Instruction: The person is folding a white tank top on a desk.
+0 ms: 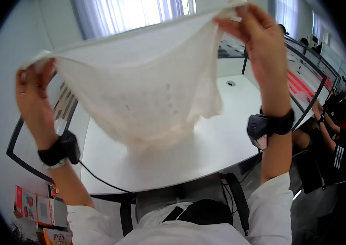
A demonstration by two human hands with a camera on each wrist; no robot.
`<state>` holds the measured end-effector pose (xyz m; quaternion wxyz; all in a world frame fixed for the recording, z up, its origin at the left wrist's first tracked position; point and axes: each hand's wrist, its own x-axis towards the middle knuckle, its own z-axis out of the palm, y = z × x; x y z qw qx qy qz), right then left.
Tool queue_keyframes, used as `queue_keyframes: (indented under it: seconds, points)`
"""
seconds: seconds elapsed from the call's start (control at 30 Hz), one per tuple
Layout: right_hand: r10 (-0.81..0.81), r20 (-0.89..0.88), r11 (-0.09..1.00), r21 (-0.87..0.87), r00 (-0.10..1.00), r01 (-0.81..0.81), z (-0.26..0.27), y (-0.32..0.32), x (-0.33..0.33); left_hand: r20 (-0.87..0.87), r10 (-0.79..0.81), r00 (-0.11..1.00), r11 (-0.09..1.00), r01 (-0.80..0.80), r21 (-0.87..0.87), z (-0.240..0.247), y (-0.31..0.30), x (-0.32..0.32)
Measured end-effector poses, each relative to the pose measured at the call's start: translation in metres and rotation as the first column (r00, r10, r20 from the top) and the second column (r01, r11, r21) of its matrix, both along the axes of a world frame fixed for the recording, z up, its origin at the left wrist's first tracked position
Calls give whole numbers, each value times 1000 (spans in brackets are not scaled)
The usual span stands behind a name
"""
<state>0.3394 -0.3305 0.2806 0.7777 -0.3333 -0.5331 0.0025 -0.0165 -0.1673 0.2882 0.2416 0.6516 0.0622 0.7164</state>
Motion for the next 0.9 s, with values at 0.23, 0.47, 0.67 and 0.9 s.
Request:
queue_keyframes:
  seconds: [0.23,0.47,0.67,0.9]
  points:
    - [-262,140,935,284,955,214,87,-53,-27,-77,76,994,885,-32,465,102,-80,-25]
    - [-79,265,987,-112,961,112,77,19,10,-312,162,936,964,-81,255,100,16,-2]
    - [-94,174,817,-549,980,176,-58,136,74,-541,76,838,978,-168,-123,-34,145,86]
    - [428,642,346,-766,636,541,-178,224,119,-991,26,129,967,-255,-8,-166,226,163]
